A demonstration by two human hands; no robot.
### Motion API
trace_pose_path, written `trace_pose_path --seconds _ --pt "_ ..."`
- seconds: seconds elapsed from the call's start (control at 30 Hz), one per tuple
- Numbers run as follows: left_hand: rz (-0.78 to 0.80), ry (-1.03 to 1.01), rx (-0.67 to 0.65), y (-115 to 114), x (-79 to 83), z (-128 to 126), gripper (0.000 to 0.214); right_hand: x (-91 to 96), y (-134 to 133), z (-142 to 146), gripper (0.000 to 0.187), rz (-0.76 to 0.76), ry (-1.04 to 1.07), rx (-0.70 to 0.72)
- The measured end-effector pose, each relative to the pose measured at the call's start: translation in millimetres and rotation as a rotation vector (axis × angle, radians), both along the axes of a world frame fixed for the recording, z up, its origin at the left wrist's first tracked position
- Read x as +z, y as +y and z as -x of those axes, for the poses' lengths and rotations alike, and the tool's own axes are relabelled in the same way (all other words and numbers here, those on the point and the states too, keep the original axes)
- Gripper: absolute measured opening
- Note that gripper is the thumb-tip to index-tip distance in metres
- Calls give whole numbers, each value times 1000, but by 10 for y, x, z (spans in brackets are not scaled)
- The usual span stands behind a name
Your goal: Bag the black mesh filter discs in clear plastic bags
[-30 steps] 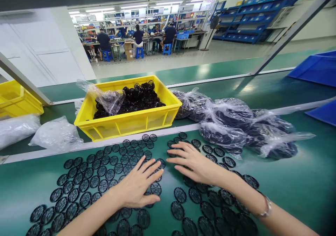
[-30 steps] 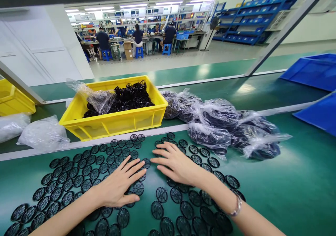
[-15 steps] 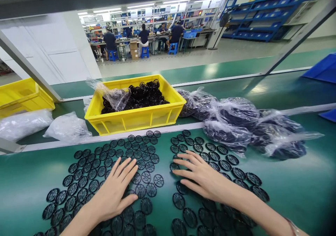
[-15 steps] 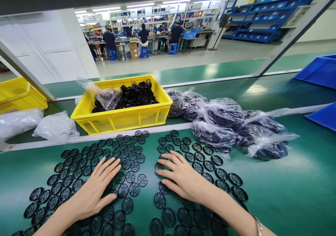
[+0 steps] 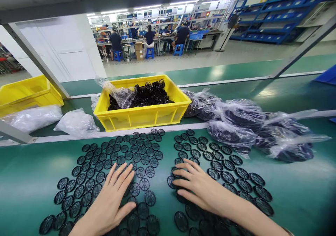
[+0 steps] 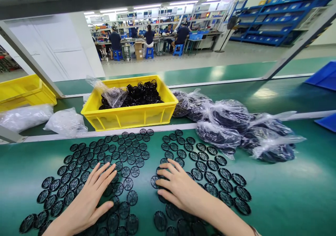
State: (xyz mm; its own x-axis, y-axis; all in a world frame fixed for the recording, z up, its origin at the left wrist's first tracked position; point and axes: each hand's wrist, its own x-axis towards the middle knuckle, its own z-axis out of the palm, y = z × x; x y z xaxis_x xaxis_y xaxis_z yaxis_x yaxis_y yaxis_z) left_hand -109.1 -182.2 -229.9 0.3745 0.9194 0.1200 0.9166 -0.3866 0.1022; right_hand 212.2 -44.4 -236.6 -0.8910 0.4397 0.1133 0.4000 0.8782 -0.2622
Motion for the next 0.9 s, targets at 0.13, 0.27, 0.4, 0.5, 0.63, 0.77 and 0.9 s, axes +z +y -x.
trace_pose_path --seconds 0.13,0.27,0.4,0.5,0.63,0.77,0.9 --pt "3 -15 -7 -12 -31 -34 71 79 197 178 32 -64 8 20" --pt "-4 16 -21 5 -35 -51 71 -55 317 394 36 -118 -7 44" --pt "-53 58 -22 -33 -52 -27 69 -101 394 206 31 -99 -22 4" --pt "-81 76 -11 -43 -52 45 67 -63 439 -17 30 -77 -43 4" --pt "-161 47 103 108 26 408 57 -62 523 -144 29 -125 -30 40" --pt "-316 -47 328 375 149 1111 35 -123 630 -188 31 -237 76 57" --pt "-442 -27 420 622 258 1631 27 -93 694 -211 34 -309 137 92"
